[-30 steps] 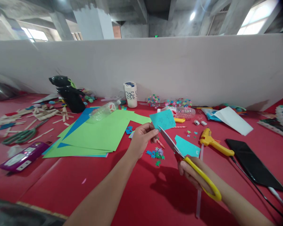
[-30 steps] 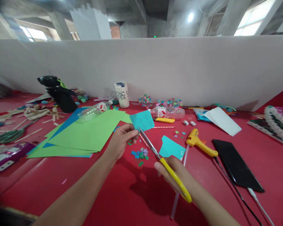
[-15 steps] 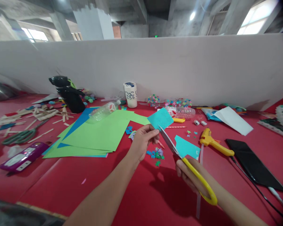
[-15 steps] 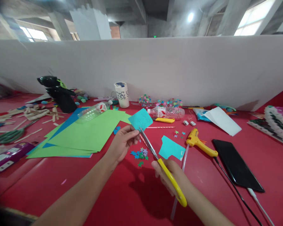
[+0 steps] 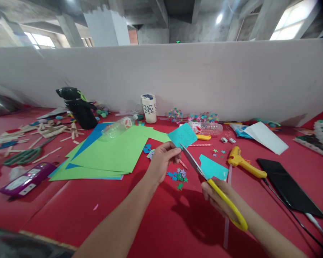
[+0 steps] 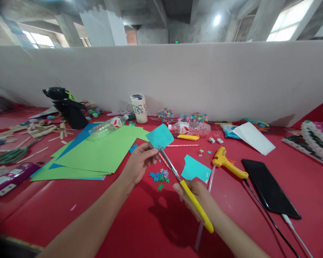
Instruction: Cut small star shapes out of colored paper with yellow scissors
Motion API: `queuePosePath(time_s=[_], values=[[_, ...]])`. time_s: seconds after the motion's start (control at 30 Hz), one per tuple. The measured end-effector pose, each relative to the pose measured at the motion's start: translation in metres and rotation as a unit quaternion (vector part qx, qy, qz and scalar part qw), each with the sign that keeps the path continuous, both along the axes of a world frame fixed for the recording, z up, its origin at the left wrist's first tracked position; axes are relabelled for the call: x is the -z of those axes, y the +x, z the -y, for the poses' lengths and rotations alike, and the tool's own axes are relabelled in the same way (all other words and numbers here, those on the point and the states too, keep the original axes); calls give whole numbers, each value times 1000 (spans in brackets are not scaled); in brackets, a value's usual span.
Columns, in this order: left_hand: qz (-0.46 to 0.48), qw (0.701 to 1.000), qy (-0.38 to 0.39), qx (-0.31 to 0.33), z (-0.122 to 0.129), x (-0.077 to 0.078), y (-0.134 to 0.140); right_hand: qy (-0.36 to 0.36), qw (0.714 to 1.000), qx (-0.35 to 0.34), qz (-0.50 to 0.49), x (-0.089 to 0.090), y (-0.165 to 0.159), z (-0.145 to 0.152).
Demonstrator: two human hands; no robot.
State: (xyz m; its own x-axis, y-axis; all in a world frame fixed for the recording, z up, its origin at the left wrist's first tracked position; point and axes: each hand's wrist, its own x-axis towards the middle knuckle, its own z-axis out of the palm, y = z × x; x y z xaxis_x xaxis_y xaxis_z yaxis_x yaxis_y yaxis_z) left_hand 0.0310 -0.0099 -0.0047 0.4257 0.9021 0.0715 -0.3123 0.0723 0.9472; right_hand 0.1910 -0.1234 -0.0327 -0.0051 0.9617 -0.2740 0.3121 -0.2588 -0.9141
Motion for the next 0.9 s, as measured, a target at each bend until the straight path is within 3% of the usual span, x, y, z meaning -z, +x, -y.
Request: queuePosePath(time_s=[0.5,0.9], values=[[-9,1000,11,-8,-4,2,-3,-18,1000,-8,24,0,2,-1],[-2,1000,11,-15,-4,0,-3,11,999,-43,0,-1,3,3]])
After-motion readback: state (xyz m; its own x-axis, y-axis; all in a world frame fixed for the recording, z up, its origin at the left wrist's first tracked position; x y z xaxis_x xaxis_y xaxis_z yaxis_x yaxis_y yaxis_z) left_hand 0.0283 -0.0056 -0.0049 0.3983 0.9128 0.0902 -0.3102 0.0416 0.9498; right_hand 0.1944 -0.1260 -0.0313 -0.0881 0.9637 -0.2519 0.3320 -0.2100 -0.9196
